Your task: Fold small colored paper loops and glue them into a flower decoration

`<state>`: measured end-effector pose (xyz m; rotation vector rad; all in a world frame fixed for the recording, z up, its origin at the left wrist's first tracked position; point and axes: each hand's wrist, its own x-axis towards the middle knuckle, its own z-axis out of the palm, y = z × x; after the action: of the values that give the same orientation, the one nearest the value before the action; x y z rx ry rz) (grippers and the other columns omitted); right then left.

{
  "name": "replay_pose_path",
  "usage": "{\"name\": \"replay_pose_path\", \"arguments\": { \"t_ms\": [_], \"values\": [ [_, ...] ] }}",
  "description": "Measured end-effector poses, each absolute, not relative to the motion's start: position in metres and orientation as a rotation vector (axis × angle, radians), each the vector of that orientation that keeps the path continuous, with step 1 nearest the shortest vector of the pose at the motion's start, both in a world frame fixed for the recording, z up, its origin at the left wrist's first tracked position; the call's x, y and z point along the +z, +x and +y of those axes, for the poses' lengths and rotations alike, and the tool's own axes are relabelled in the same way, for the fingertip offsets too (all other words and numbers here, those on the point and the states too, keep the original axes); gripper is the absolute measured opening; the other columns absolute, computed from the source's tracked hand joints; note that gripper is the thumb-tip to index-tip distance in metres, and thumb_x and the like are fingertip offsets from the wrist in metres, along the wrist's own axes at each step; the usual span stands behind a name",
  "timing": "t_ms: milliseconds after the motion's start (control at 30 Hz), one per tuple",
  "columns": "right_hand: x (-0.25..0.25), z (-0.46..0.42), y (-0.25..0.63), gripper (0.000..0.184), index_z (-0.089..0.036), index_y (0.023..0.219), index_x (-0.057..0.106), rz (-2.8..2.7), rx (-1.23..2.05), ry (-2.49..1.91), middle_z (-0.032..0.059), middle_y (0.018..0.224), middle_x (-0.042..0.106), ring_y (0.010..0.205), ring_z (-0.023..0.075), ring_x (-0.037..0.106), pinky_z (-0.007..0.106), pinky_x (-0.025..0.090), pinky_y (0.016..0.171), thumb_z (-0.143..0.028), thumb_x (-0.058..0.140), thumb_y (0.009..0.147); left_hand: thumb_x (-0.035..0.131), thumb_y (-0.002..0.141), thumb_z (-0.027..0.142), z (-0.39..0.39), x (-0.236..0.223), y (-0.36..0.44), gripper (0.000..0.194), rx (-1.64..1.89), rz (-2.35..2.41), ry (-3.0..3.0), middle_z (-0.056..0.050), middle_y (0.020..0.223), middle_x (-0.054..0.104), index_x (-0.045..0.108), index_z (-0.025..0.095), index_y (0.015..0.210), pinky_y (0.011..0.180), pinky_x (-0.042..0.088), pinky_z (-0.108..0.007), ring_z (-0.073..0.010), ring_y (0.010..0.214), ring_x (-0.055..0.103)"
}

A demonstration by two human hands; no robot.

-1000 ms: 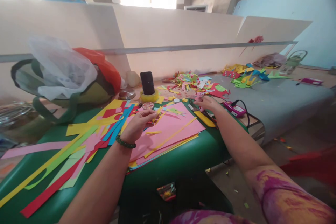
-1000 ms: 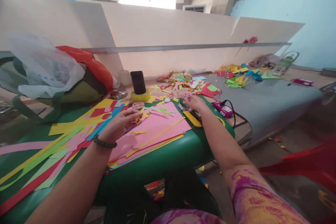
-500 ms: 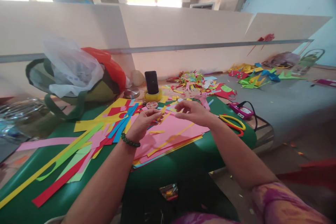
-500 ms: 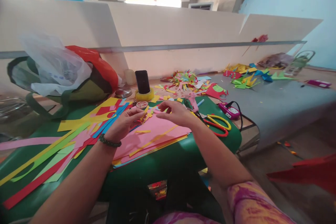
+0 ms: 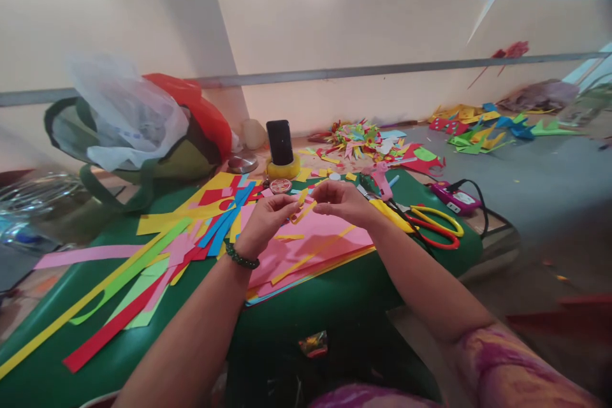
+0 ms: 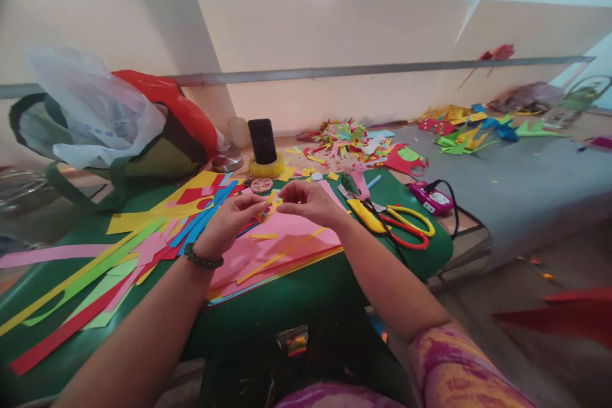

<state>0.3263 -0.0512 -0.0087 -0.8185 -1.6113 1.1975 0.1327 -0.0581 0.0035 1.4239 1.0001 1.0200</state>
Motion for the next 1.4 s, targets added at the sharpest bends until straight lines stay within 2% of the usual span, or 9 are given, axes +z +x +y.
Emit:
{"name": "replay_pose_path", "arguments": {
  "t_ms": [133,333,533,733,933,1400],
  "values": [
    [-0.009,-0.053,0.325,0.031,-0.017,0.079,0.063,-1.554,1.228,-0.838,-0.0011,0.071,0.063,0.061,0.0093,0.058,0.024,0.049,0.055,-0.037,0.081,0.065,0.08,0.058,0.047,-0.057,0.0,0.134,0.037,1.029,1.001,1.462,0.0,0.062,0.061,0.068,0.014,0.069,0.058,0.043,-0.025,-0.0102,0.059,0.051],
    [-0.019,-0.047,0.323,0.024,-0.018,0.079,0.064,-1.516,1.172,-0.818,-0.0019,0.07,0.065,0.064,0.0106,0.061,0.026,0.052,0.062,-0.028,0.079,0.063,0.079,0.059,0.047,-0.056,0.0,0.134,0.036,1.052,1.039,1.495,-0.001,0.063,0.063,0.069,0.013,0.069,0.057,0.043,-0.024,-0.0107,0.06,0.053],
    [-0.026,-0.043,0.322,0.019,-0.019,0.081,0.063,-1.531,1.004,-0.845,-0.0009,0.075,0.068,0.071,0.013,0.066,0.029,0.054,0.071,-0.024,0.075,0.066,0.078,0.06,0.04,-0.055,-0.003,0.134,0.036,1.042,1.057,1.505,-0.001,0.063,0.065,0.074,0.012,0.083,0.057,0.047,-0.026,-0.0111,0.057,0.053],
    [-0.028,-0.046,0.321,0.018,-0.02,0.081,0.061,-1.625,0.771,-0.903,0.0,0.074,0.068,0.071,0.0152,0.067,0.03,0.056,0.068,-0.028,0.073,0.07,0.074,0.06,0.034,-0.057,-0.003,0.136,0.029,1.033,1.116,1.535,-0.002,0.067,0.067,0.074,0.013,0.079,0.059,0.049,-0.026,-0.012,0.06,0.057],
    [-0.031,-0.047,0.32,0.014,-0.021,0.081,0.061,-1.694,0.593,-0.905,-0.0002,0.075,0.068,0.067,0.0139,0.063,0.029,0.054,0.066,-0.028,0.071,0.074,0.068,0.061,0.032,-0.06,0.0,0.138,0.02,1.028,1.146,1.6,0.0,0.061,0.064,0.07,0.014,0.07,0.056,0.048,-0.025,-0.0112,0.055,0.055],
    [-0.028,-0.048,0.32,0.011,-0.021,0.08,0.06,-1.717,0.555,-0.96,-0.0006,0.074,0.065,0.066,0.0129,0.059,0.028,0.05,0.064,-0.026,0.068,0.075,0.066,0.062,0.033,-0.063,0.001,0.14,0.02,1.006,1.077,1.627,-0.001,0.066,0.066,0.067,0.016,0.073,0.057,0.051,-0.027,-0.0129,0.057,0.058]
  ]
}}
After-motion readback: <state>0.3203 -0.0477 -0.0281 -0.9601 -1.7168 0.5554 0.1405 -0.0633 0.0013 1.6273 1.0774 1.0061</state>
